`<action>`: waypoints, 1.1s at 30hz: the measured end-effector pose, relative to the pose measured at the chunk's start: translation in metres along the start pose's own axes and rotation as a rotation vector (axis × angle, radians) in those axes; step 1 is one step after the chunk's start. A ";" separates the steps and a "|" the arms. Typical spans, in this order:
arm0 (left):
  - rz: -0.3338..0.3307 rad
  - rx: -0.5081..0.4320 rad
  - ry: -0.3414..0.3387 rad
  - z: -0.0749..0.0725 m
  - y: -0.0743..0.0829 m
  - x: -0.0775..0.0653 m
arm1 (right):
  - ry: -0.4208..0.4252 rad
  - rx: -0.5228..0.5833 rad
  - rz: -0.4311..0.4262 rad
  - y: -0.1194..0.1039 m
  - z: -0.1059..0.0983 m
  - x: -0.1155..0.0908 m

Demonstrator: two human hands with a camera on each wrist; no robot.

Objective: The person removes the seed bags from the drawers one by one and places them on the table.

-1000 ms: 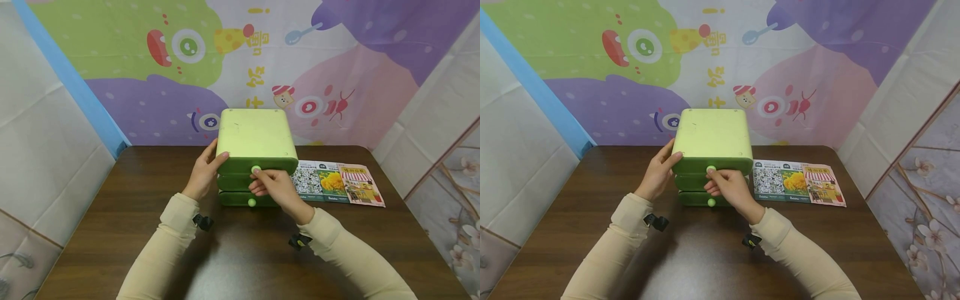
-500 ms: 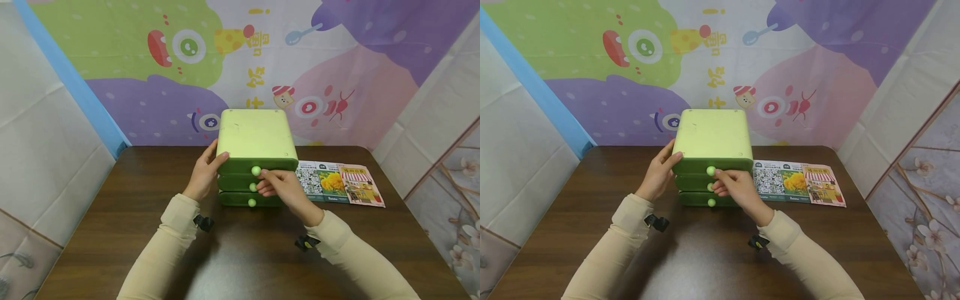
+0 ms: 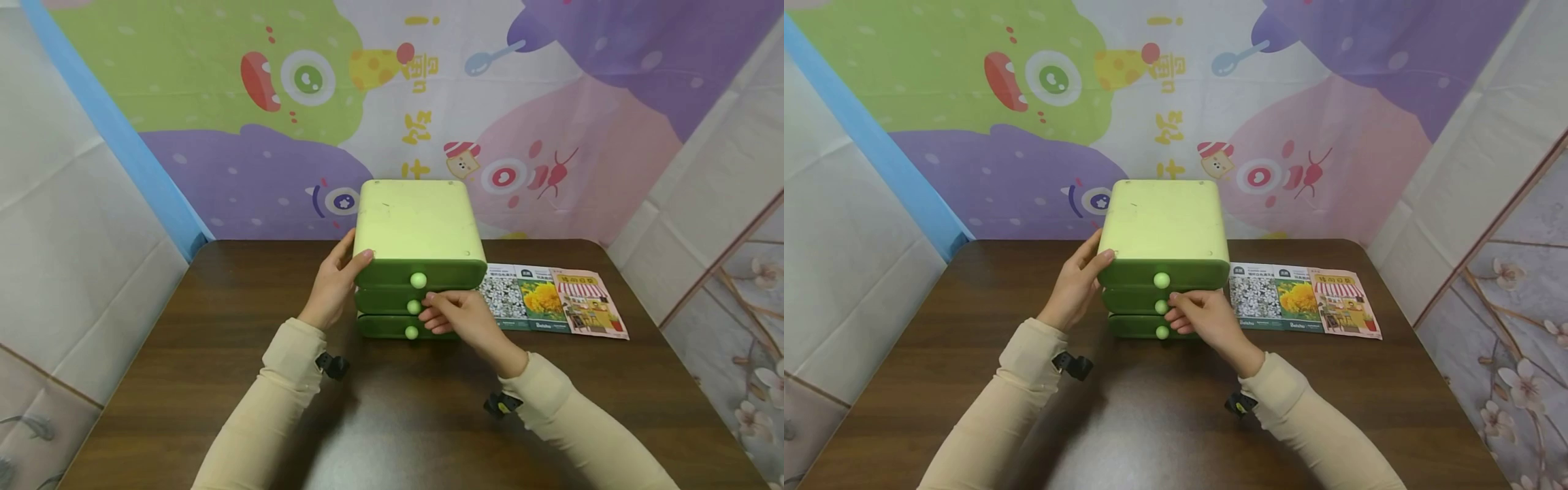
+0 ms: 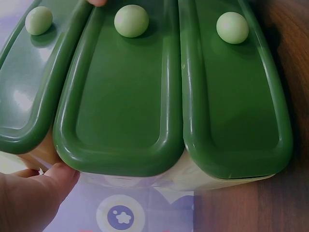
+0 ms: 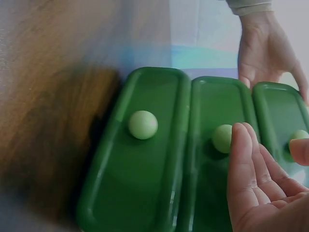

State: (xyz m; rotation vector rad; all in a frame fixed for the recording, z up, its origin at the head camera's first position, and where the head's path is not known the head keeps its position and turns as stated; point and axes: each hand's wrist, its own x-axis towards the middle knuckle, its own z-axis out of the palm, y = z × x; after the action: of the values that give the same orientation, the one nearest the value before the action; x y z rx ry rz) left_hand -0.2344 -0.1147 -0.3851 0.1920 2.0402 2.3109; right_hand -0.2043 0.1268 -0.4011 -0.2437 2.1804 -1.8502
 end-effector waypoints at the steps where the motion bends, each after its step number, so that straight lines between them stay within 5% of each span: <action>1: 0.001 0.002 -0.001 0.000 0.000 0.000 | -0.001 0.002 0.003 0.002 0.001 0.000; 18: -0.012 0.001 0.017 0.001 0.001 -0.002 | -0.007 -0.022 0.080 0.032 0.009 0.012; 33: -0.010 0.011 0.026 0.001 0.001 -0.001 | 0.009 -0.005 0.071 0.035 0.021 0.017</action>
State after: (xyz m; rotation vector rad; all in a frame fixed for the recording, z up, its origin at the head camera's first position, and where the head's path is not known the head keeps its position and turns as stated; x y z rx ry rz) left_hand -0.2335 -0.1135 -0.3842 0.1527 2.0614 2.3089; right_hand -0.2128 0.1082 -0.4403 -0.1577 2.1708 -1.8111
